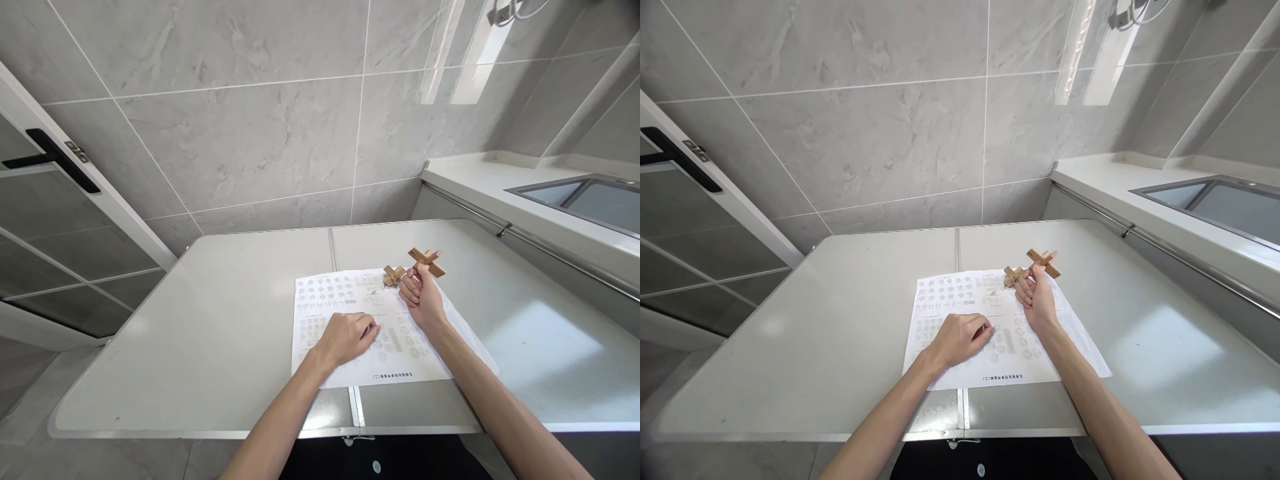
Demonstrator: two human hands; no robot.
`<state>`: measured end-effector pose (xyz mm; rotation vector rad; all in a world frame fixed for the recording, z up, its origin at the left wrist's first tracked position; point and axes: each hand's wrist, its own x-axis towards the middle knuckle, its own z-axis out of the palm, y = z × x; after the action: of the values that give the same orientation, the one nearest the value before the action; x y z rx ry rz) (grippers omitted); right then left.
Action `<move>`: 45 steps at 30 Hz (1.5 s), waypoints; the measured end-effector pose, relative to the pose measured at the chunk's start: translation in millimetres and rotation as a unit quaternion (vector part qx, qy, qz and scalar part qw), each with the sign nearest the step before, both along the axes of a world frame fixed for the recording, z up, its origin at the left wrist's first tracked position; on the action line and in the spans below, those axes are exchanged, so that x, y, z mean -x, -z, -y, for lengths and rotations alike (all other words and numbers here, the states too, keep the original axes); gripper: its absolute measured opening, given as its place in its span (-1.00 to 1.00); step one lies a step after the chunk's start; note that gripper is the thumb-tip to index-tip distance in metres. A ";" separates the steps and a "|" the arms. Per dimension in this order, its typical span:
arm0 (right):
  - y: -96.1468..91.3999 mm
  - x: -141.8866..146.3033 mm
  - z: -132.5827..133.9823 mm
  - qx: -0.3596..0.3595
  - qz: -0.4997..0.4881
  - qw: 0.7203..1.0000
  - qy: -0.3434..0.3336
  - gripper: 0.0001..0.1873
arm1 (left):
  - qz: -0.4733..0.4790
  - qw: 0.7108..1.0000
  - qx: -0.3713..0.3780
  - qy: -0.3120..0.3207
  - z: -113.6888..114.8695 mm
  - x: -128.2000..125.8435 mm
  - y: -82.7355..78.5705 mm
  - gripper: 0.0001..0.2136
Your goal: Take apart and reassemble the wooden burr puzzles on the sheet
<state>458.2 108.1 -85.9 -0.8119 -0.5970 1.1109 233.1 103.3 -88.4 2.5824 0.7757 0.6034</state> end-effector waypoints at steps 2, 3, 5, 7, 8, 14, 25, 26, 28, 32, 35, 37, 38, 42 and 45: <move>-3.6 9.5 3.2 0.010 0.096 0.995 0.021 -0.51 | 0.010 1.000 0.009 -0.006 0.9 -0.2 -0.4 -0.65; -5.1 14.1 5.1 0.017 0.148 0.989 0.022 -0.49 | 0.018 1.000 0.017 -0.013 1.4 -0.4 -1.0 -0.66; -7.7 22.0 9.4 0.030 0.250 0.968 0.011 -0.45 | 0.040 0.997 0.037 -0.048 2.1 -1.0 -3.1 -0.67; -9.6 27.7 13.3 0.032 0.339 0.940 -0.006 -0.44 | 0.070 0.991 0.062 -0.099 1.7 -1.8 -6.2 -0.68; -10.3 29.7 14.9 0.029 0.372 0.927 -0.018 -0.44 | 0.090 0.985 0.075 -0.124 0.9 -2.1 -7.9 -0.69; -10.6 34.2 18.4 0.026 0.433 0.898 -0.080 -0.45 | 0.264 0.923 0.124 -0.251 -9.9 -1.9 -14.4 -0.80; -11.7 40.7 23.3 0.009 0.457 0.865 -0.209 -0.41 | 0.349 0.889 0.237 -0.177 -15.2 -1.5 -8.8 -0.54; -12.3 41.2 23.9 0.004 0.466 0.858 -0.216 -0.38 | 0.358 0.885 0.246 -0.167 -16.2 -1.2 -7.2 -0.52; -13.5 42.1 24.8 -0.007 0.477 0.849 -0.229 -0.36 | 0.378 0.873 0.272 -0.143 -18.4 -0.3 -4.3 -0.45; -14.9 42.6 25.5 -0.020 0.479 0.838 -0.261 -0.36 | 0.398 0.848 0.340 -0.088 -19.9 1.6 -3.8 -0.33; -15.1 42.7 25.5 -0.024 0.474 0.831 -0.290 -0.37 | 0.398 0.838 0.369 -0.060 -18.0 1.9 -7.5 -0.29; -15.2 43.1 25.5 -0.022 0.469 0.829 -0.304 -0.39 | 0.405 0.833 0.372 -0.057 -16.3 1.6 -10.0 -0.30; -15.1 43.4 25.4 -0.018 0.462 0.832 -0.307 -0.40 | 0.409 0.832 0.371 -0.058 -15.6 1.4 -11.0 -0.30; -13.1 45.3 24.4 -0.005 0.431 0.853 -0.293 -0.47 | 0.412 0.834 0.360 -0.070 -14.0 1.0 -14.1 -0.31; -9.8 46.5 23.7 -0.009 0.439 0.858 -0.266 -0.49 | 0.408 0.843 0.341 -0.081 -14.0 1.2 -16.7 -0.29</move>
<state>411.7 84.3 -76.0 -1.1750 -1.6787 1.1839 232.0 117.3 -71.7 1.4099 0.7124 1.1207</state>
